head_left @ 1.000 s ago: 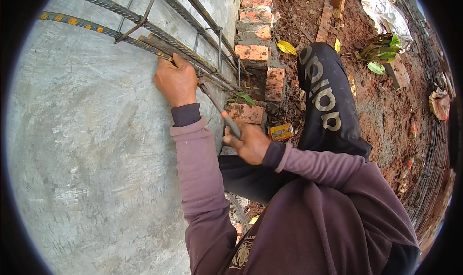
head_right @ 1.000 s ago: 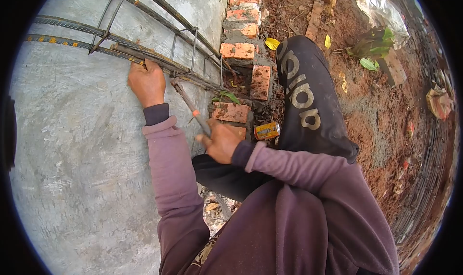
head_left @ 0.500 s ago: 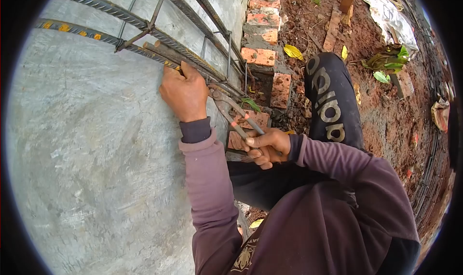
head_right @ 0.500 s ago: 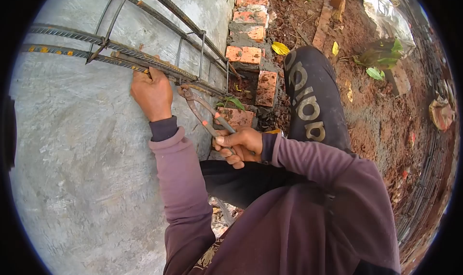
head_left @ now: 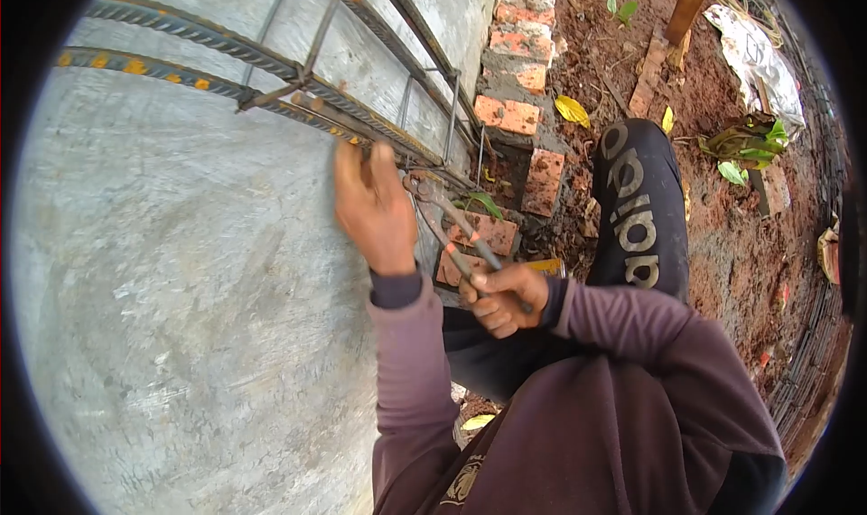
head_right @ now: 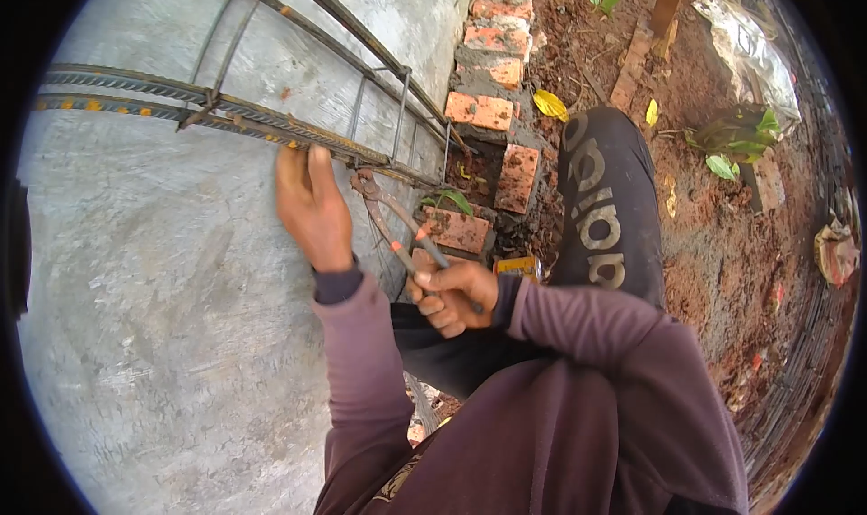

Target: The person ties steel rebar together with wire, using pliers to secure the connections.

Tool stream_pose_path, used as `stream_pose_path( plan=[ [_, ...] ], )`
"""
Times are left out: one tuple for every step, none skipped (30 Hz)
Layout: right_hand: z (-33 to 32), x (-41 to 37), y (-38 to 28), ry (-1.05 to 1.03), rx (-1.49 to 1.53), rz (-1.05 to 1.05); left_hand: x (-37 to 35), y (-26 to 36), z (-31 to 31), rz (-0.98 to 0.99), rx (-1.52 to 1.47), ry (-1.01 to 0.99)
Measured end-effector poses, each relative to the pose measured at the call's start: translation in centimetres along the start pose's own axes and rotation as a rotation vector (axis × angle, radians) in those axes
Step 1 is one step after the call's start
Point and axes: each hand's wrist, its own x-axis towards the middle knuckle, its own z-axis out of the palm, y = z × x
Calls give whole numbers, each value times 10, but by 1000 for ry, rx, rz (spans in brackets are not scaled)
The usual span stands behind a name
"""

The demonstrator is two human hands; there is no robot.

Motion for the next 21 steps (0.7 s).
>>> stream_pose_path(
  plan=[
    [-5,8,10,-53,48,-33,-16,-3,-3,33,21,49],
    [-11,16,19,-105,102,-65,-33,-11,-7,-30,-27,30],
    [-15,25,25,-157,121,-100,-50,-24,-9,-96,-79,16],
    [-20,33,30,-206,138,-125,-62,-37,-11,-164,-131,13],
    [-25,38,36,-254,163,-144,-65,-51,-11,-177,-68,-15],
    [-31,42,41,-279,185,-140,-61,-60,-8,-189,-4,-42],
    [-37,46,43,-304,202,-134,-61,-65,-9,-280,-38,-106],
    [-37,47,42,-332,215,-126,-58,-61,-9,-372,-66,-168],
    [-36,45,40,-316,160,-143,-56,-56,-7,-538,-196,-274],
    [-38,45,37,-298,114,-133,-53,-50,-5,-697,-331,-388],
    [-42,45,35,-277,76,-133,-51,-44,-6,-715,-306,-409],
    [-47,43,34,-255,38,-132,-51,-39,-7,-734,-281,-431],
    [-51,39,31,-156,25,-120,-49,-37,-6,-748,-258,-454],
    [-46,35,27,-17,-83,-146,-49,-40,-4,-728,-217,-441],
    [-33,28,24,124,-184,-166,-51,-44,-2,-716,-173,-425],
    [-22,24,22,263,-288,-182,-53,-48,0,-705,-129,-404],
    [-16,23,24,459,-486,-259,-55,-50,3,-669,-99,-378],
    [-11,24,27,645,-711,-339,-58,-58,9,-613,54,-333],
    [-6,27,33,826,-939,-426,-63,-69,15,-553,208,-293],
    [-1,33,40,1001,-1172,-520,-65,-74,19,-488,359,-252],
    [-12,49,52,1217,-1314,-609,-62,-68,20,-544,401,-274]
  ],
)
